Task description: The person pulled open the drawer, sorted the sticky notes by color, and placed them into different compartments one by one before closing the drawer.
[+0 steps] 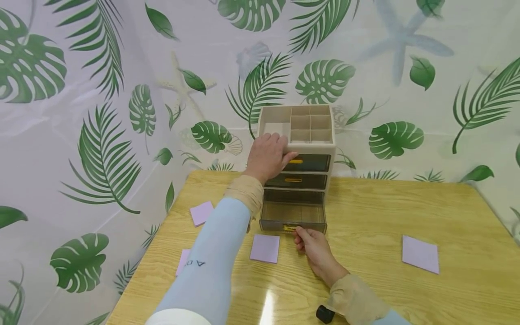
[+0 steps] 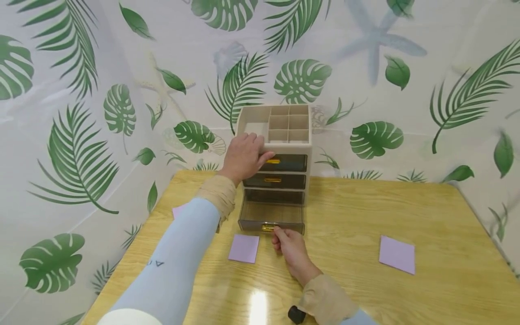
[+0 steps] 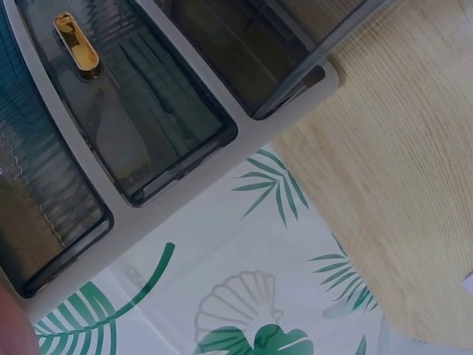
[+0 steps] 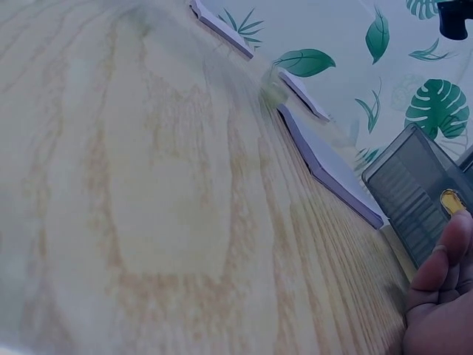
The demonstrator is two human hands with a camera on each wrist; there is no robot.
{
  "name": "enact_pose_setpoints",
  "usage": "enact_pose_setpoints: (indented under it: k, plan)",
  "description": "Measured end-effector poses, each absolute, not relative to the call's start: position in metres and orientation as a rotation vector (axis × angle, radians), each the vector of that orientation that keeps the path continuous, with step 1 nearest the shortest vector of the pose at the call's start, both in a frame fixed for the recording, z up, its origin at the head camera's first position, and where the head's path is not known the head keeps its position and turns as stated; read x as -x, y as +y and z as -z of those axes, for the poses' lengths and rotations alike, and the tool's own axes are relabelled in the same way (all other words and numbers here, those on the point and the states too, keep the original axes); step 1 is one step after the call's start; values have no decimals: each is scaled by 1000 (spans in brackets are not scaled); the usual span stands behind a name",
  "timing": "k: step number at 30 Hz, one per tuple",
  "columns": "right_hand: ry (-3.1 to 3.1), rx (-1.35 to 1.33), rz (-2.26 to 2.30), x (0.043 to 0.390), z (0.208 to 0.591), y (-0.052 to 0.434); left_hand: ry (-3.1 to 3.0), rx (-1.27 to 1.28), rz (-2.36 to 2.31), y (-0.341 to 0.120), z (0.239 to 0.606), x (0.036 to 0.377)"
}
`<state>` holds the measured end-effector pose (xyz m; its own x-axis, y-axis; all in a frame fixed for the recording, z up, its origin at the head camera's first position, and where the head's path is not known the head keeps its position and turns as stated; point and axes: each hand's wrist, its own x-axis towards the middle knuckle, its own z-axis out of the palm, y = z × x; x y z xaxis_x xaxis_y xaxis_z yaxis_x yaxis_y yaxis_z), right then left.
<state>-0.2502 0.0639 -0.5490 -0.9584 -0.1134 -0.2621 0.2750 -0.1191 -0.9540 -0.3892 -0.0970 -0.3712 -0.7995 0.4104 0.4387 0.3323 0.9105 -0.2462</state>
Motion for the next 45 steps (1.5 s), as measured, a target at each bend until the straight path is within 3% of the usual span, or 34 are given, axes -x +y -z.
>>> enact_pose_setpoints:
  k: [13, 25, 36, 45]
  plan:
    - [1848, -162, 2130, 252, 548, 68, -2535, 559, -150, -98, 373, 387]
    - [1820, 82, 1879, 250, 532, 107, -2521, 606, -15, -114, 379, 371]
    - [2126, 134, 1649, 247, 504, 174, -2511, 512, 422, -138, 435, 319]
    - [2291, 151, 1573, 245, 496, 194, -2753, 289, 879, -153, 478, 277]
